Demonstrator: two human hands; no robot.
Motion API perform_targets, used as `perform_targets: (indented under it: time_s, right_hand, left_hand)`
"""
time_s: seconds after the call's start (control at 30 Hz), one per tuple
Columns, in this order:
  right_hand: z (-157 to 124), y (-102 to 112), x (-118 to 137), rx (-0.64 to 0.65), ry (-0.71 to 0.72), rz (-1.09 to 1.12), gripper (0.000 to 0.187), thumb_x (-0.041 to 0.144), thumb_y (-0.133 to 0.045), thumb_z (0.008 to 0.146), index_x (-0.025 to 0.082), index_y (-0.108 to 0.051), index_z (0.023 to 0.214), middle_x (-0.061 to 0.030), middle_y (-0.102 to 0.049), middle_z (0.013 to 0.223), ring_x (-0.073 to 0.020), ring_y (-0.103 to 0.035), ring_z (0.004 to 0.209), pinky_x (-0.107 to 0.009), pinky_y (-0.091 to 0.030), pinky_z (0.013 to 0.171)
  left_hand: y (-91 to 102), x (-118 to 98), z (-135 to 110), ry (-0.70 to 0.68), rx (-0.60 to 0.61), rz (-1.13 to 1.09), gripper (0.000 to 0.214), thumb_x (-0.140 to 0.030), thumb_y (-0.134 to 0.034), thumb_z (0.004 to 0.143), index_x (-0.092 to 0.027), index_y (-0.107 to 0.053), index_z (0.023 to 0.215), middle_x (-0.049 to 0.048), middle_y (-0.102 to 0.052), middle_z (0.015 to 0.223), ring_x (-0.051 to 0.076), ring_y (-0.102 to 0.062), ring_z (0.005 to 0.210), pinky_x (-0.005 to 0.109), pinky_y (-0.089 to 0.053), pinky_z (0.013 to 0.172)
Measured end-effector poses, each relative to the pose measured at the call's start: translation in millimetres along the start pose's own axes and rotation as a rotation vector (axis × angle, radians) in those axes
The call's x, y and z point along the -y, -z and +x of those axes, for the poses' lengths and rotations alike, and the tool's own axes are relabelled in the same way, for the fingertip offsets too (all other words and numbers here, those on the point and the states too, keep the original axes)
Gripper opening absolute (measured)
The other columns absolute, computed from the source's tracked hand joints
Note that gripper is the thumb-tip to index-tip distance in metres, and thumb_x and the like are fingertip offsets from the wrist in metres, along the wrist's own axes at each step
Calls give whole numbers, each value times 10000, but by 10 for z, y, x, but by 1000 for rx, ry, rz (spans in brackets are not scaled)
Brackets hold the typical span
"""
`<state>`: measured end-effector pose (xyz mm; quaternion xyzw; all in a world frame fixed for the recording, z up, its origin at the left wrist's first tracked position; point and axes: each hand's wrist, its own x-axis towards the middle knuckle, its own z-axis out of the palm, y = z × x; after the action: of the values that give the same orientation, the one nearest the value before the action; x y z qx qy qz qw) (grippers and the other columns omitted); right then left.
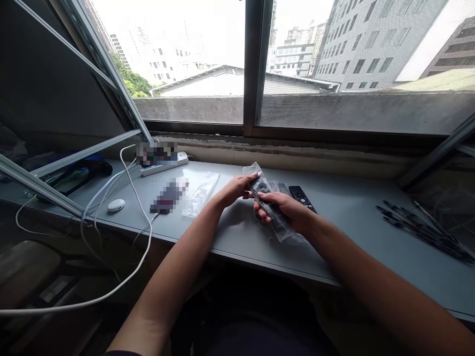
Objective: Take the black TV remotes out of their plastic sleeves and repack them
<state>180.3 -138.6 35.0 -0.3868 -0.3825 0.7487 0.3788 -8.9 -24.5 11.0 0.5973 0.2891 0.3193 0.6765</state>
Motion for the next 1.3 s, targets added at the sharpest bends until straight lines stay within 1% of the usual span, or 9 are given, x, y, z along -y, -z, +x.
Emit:
perform_targets:
  time_s: [0.1, 0.23, 0.37, 0.5, 0.67, 0.87, 1.1, 1.17, 1.3]
  right_hand:
    - [10, 7, -8, -26, 26, 44, 134, 276, -727, 1059, 156, -750, 1114, -78, -747, 897, -139, -634, 618, -220, -593, 544]
    - [27, 27, -24, -28, 25, 64, 155, 275, -731, 1057, 163, -741, 1165, -81, -757, 919, -144, -645, 624, -229, -603, 546]
    - [42, 50, -36, -1, 35, 70, 141, 253, -755, 1043, 166, -742, 1154, -79, -763, 947, -128, -635, 624, -207, -587, 519]
    - [34, 40, -30, 0, 40, 57, 93, 241, -768, 1038, 173, -738, 1095, -68, -747, 952, -116, -615, 632, -186, -570, 498]
    - [2, -25, -3, -1, 49, 65, 104, 238, -801, 1012, 171, -740, 1062, -70, -729, 939, -120, -601, 636, -186, -560, 487]
    - [-6, -44, -1, -8, 39, 83, 101, 251, -787, 1003, 180, -746, 1060, -82, -737, 932, -134, -615, 636, -196, -562, 484]
    - [26, 22, -21, -25, 15, 93, 108, 267, -763, 1031, 180, -742, 1092, -89, -743, 925, -135, -619, 626, -197, -563, 472]
    - [26, 18, -18, -28, 25, 97, 88, 246, -770, 1028, 183, -739, 1081, -89, -746, 934, -134, -626, 629, -193, -564, 469]
    - [13, -6, 0, -19, 4, 74, 97, 256, -750, 1052, 168, -739, 1012, -79, -724, 846, -126, -600, 586, -190, -571, 478]
  left_hand:
    - [8, 19, 14, -8, -18, 41, 575, -727, -765, 895, -166, -699, 785, 28, -632, 736, 126, -549, 637, 278, -305, 593]
    - [25, 22, 42, -70, -78, 37, 550, -705, -760, 903, -156, -761, 865, 19, -626, 737, 103, -493, 595, 264, -280, 566]
    - [24, -4, 67, -128, -208, 31, 549, -699, -763, 906, -151, -789, 908, -29, -513, 646, 73, -334, 506, 280, -202, 523]
    - [16, -24, 60, -131, -296, 30, 550, -706, -779, 901, -158, -766, 866, -13, -548, 657, 78, -377, 524, 270, -241, 531]
    - [9, -1, 44, -30, -221, 46, 639, -786, -732, 918, -174, -668, 748, 8, -532, 612, 103, -442, 542, 265, -280, 537]
    - [19, 29, 72, -36, -107, 27, 599, -749, -689, 952, -157, -765, 893, 9, -554, 636, 97, -406, 514, 266, -216, 517]
    - [-5, 66, 113, -134, -145, -10, 651, -783, -736, 910, -134, -781, 901, 4, -551, 654, 84, -382, 521, 278, -231, 539]
    - [-13, 65, 97, -107, -163, 29, 670, -806, -703, 923, -142, -767, 863, 4, -544, 633, 91, -392, 521, 282, -225, 543]
    - [-27, 28, 34, -35, -111, 120, 653, -793, -686, 931, -156, -732, 794, 28, -581, 636, 123, -518, 576, 279, -245, 569]
